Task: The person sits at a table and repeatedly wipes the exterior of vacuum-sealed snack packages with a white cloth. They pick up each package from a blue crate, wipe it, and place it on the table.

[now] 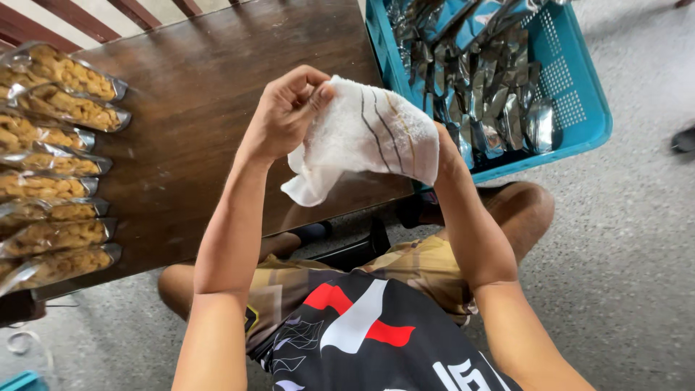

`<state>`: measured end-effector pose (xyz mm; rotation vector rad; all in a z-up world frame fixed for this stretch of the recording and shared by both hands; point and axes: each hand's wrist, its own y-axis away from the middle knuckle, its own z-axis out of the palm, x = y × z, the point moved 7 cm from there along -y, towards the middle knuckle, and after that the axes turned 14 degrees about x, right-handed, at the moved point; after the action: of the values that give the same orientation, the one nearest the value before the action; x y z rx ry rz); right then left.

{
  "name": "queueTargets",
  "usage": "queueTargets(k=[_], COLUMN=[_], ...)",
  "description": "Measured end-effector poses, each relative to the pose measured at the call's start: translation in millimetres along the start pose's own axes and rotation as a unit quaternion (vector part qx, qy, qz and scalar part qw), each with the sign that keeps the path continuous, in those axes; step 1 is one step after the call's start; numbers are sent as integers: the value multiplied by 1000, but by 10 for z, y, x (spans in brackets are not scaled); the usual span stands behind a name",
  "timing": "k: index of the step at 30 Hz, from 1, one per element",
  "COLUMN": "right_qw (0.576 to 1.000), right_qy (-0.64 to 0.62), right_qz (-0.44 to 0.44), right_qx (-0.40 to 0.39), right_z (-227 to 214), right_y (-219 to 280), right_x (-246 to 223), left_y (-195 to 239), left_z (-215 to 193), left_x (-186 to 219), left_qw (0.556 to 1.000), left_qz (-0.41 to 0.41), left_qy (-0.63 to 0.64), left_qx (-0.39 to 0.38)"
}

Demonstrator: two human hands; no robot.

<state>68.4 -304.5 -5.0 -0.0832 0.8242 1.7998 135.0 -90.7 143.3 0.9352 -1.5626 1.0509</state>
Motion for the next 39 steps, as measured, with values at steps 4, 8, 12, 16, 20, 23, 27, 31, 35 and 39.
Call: queueTargets(k=[4,8,12,16,20,23,27,31,35,39], right_qw=[973,797,899,925,910,933,985,990,987,984], right_qy=[159,303,201,203,202,235,51,-79,-50,-15], right_qz=[-160,-507,-387,-287,-268,-222,-124,-47,-22,85], right_qx=[47,127,35,-144,-243,-160,-105,-104,-148,-153], right_z=[-147,-104,-150,8,165,100,155,182,132,85], right_y=[-6,524,440,327,310,210,175,264,366,367], right_x=[-274,-693,-578,-239,23,154,171,167,152,419], left_y=[-131,-122,-56,-56,-64,-145,-189,25,77,-58], left_z=[178,369,616,659,475,372,293,231,-38,-112], left_x=[400,650,738,791,712,475,33,-390,-771,-708], left_qw=[998,994,983,983,988,990,981,960,877,877], left_qz=[48,60,57,60,51,18,-70,-104,-38,12], left_qy=[-42,-88,-130,-116,-68,-81,-142,-182,-448,-479], left_qx=[6,-31,-114,-128,-126,-118,-111,-187,-169,-21])
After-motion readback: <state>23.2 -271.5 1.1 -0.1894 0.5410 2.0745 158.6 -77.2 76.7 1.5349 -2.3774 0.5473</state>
